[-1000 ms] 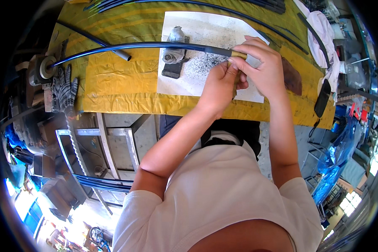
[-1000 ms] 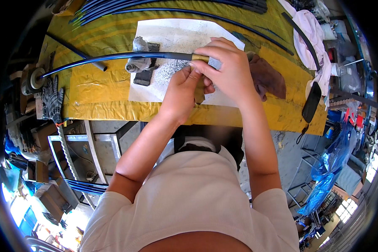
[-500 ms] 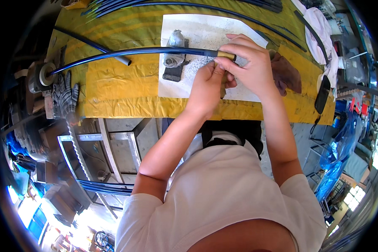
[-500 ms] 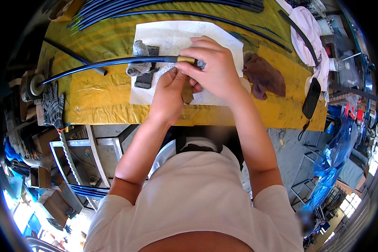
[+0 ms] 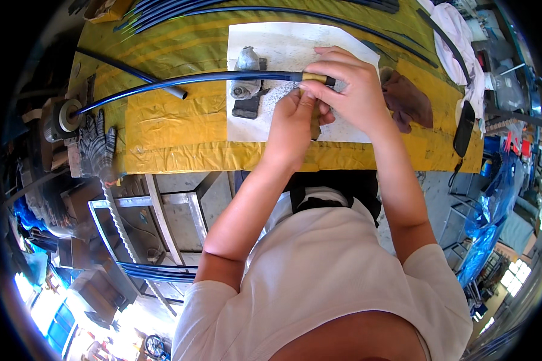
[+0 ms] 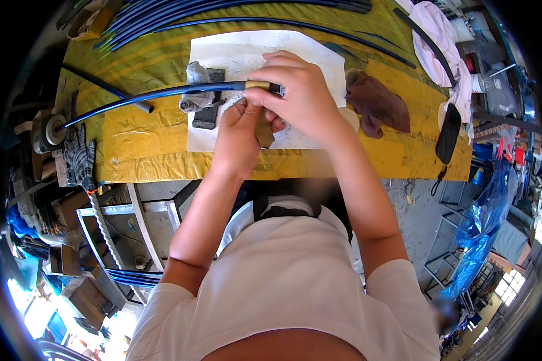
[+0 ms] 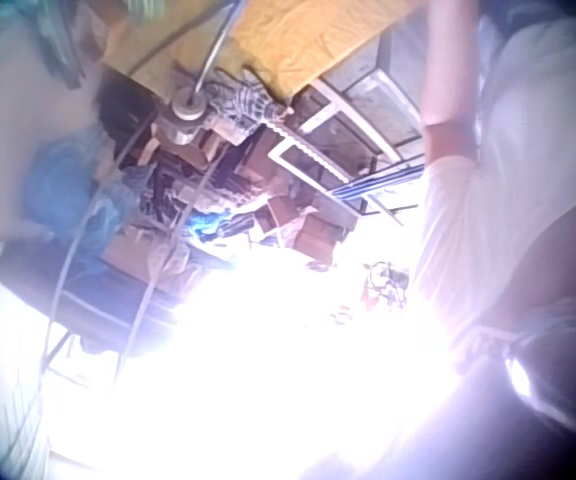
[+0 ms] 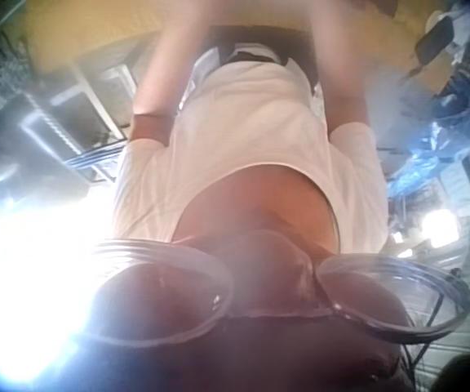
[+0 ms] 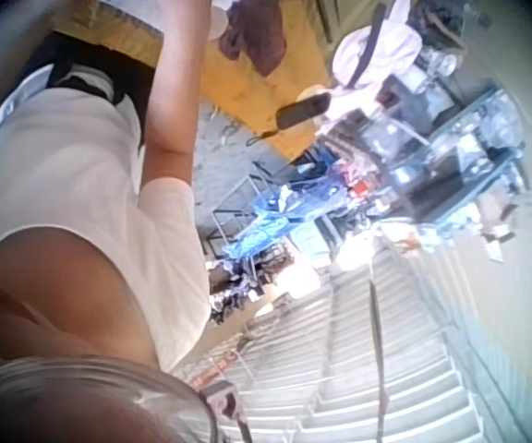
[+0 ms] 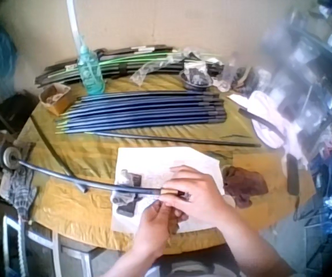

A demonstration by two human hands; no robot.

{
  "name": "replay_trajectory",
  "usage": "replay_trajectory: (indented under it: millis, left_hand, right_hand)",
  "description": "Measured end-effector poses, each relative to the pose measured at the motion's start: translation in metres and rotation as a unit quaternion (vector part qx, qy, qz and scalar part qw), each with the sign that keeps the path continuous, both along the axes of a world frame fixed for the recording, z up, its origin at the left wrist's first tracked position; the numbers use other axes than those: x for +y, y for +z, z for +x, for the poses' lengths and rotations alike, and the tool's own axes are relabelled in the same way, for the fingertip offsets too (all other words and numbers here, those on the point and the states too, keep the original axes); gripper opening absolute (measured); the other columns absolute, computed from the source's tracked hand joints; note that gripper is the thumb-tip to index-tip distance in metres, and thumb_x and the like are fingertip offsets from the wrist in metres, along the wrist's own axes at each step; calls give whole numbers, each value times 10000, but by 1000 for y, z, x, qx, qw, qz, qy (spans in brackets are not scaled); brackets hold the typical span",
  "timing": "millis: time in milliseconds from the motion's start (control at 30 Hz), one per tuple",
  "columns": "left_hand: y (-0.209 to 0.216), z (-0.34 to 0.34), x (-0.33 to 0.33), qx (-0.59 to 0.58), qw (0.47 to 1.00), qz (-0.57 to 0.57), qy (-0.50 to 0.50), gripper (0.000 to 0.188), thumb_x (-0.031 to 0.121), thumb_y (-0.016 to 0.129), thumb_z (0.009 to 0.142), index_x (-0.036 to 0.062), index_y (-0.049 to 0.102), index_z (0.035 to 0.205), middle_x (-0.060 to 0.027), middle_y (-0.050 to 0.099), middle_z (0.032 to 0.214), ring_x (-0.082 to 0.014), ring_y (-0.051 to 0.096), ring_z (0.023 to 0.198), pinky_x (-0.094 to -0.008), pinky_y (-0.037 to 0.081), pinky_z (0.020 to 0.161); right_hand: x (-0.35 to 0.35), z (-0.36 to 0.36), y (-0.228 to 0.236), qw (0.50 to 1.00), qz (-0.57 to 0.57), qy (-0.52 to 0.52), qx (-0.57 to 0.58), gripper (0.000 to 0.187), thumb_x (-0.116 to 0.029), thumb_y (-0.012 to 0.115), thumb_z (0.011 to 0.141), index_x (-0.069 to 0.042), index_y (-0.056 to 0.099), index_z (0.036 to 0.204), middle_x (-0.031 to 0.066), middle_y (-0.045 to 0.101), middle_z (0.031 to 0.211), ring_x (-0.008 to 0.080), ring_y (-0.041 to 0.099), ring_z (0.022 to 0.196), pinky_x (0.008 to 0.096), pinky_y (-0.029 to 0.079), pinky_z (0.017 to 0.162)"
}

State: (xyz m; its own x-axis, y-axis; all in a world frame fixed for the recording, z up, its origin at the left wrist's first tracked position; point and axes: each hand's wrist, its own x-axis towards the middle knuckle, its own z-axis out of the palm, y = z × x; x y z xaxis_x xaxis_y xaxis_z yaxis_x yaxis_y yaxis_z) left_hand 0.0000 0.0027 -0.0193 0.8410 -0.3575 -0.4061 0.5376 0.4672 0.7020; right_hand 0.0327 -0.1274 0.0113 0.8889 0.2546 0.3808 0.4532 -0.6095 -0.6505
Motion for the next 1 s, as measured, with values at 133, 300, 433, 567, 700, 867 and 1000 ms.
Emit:
replay_trajectory:
  millis: [133,300,433,567,700,867,1000]
  left_hand:
    - [7,-5,-16,11,1000,-23,-9,190,170,404,968,6,495,937,-45,523,786,-155,540,700,-274,456,674]
    - [11,-14,-43,27,995,-91,-14,204,183,395,972,9,493,935,-49,524,794,-160,536,697,-288,458,674]
    - [19,-18,-55,14,989,-148,-19,203,183,394,971,14,494,921,-49,520,803,-165,535,721,-299,457,692]
    - [18,-14,-60,56,982,-179,-6,219,178,407,963,-15,498,1015,-58,525,827,-168,534,763,-309,459,719]
    - [24,-7,-55,23,992,-123,-27,261,145,414,950,-42,475,1122,-82,547,880,-185,548,839,-319,463,785]
    - [28,-5,-65,-103,987,71,-101,396,158,513,900,-77,413,1202,-148,557,1053,-220,550,986,-322,435,879]
    - [20,-5,-76,-220,945,220,-102,612,180,582,857,-115,288,1306,-203,454,1245,-246,453,1153,-331,357,967]
  right_hand:
    - [-20,-4,0,999,-26,0,-18,224,-125,735,690,2,658,858,141,616,870,261,615,860,315,496,686]
    - [-41,-15,19,993,-3,-23,114,216,-102,717,720,6,655,896,89,596,849,178,604,692,277,494,595]
    - [-46,-22,36,978,24,-83,191,261,-138,696,760,-14,641,983,85,588,906,165,598,715,268,491,592]
    - [-58,-23,23,994,-17,-99,38,312,-181,662,799,-37,604,1070,114,576,1003,215,580,847,307,475,715]
    - [-78,-34,20,985,38,-160,55,305,-186,636,819,-39,590,1081,132,573,1046,268,560,915,332,443,802]
    - [-133,-63,-4,961,-87,-261,-14,276,-187,620,823,-32,600,1051,150,579,1014,318,543,938,359,420,837]
    - [-153,-93,-12,941,-180,-285,-14,308,-195,628,810,-32,590,1068,154,580,1006,329,531,935,375,412,844]
